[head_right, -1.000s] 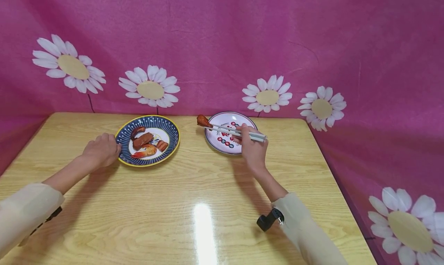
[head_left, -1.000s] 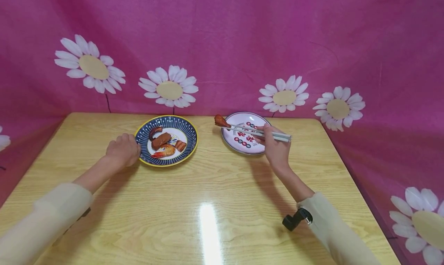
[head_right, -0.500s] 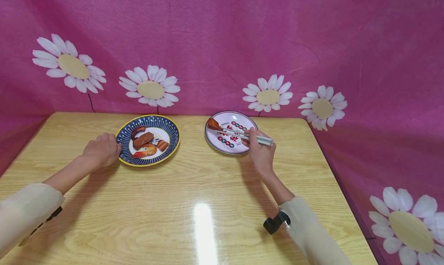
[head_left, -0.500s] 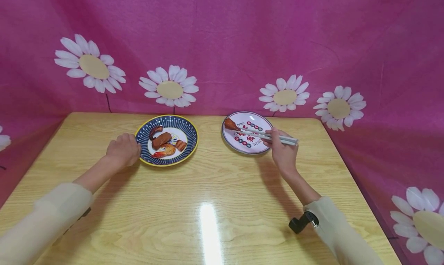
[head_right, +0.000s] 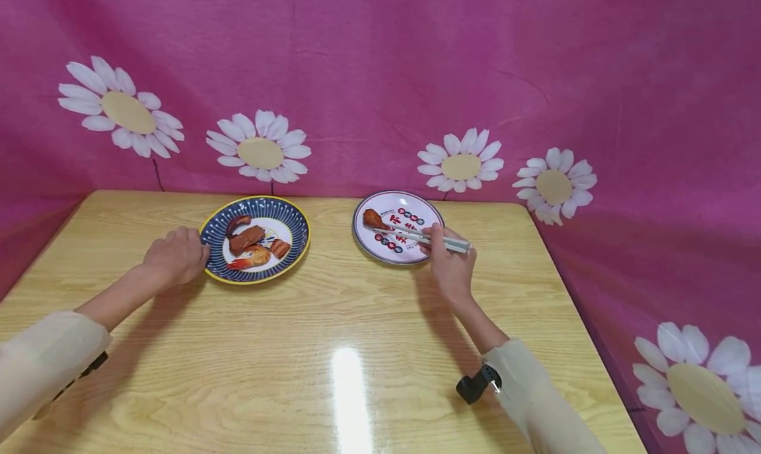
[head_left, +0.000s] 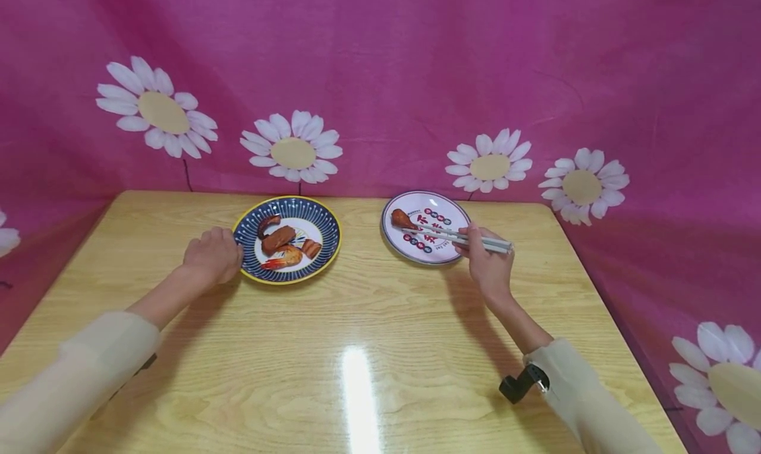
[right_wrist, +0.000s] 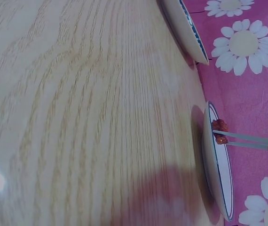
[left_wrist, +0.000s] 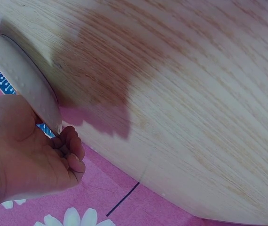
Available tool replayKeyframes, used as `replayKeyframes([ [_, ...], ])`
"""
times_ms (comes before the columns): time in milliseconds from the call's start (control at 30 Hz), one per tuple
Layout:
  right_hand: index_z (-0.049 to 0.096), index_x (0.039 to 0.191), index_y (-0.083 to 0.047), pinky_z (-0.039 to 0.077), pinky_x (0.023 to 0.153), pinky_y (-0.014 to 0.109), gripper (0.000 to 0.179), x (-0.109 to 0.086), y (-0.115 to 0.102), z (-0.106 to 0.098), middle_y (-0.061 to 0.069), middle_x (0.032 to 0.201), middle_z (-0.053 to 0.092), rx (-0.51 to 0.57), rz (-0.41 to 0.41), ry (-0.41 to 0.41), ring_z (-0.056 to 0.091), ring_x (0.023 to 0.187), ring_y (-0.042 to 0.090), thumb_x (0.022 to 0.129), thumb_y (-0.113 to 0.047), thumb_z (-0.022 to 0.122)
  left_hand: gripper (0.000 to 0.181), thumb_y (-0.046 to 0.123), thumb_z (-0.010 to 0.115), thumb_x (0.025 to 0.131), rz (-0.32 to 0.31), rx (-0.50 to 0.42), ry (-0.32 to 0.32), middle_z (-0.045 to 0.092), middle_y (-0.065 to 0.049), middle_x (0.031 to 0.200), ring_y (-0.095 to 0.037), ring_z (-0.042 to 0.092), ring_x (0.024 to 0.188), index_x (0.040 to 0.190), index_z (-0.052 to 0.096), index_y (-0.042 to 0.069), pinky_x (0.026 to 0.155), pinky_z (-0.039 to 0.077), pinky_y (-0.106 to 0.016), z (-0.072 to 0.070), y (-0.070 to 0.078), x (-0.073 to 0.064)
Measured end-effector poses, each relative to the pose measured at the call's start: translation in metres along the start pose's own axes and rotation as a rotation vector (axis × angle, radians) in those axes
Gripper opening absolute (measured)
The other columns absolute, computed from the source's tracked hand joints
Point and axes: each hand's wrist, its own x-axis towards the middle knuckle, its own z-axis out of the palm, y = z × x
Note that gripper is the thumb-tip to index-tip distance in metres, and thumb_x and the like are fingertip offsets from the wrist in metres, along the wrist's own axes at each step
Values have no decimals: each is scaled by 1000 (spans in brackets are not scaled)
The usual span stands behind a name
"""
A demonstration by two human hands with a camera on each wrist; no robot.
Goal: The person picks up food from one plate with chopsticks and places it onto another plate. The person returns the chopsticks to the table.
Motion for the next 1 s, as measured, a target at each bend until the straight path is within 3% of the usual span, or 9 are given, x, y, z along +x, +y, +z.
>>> replayKeyframes([
  [300,66,104,20,57,72,30,33,1,5,-4,36,103,65,-27,0,2,74,81,19,103,-9,51,40,17,39,102,-3,-1,7,45,-31,95,-48,51,97,103,43,-22,83,44,-59,0,0,2],
  [600,68,104,16,57,70,25,37,13,36,-10,32,103,68,-21,30,29,72,75,6,104,-18,54,40,17,38,101,3,-12,26,46,-32,95,-50,51,98,103,44,-22,83,45,-60,2,0,1],
  [1000,68,105,15,56,73,26,35,13,39,-11,31,105,67,-23,69,37,72,76,7,104,-18,55,40,17,38,102,0,9,-1,44,-30,94,-47,51,94,103,42,-22,81,46,-57,1,0,1],
])
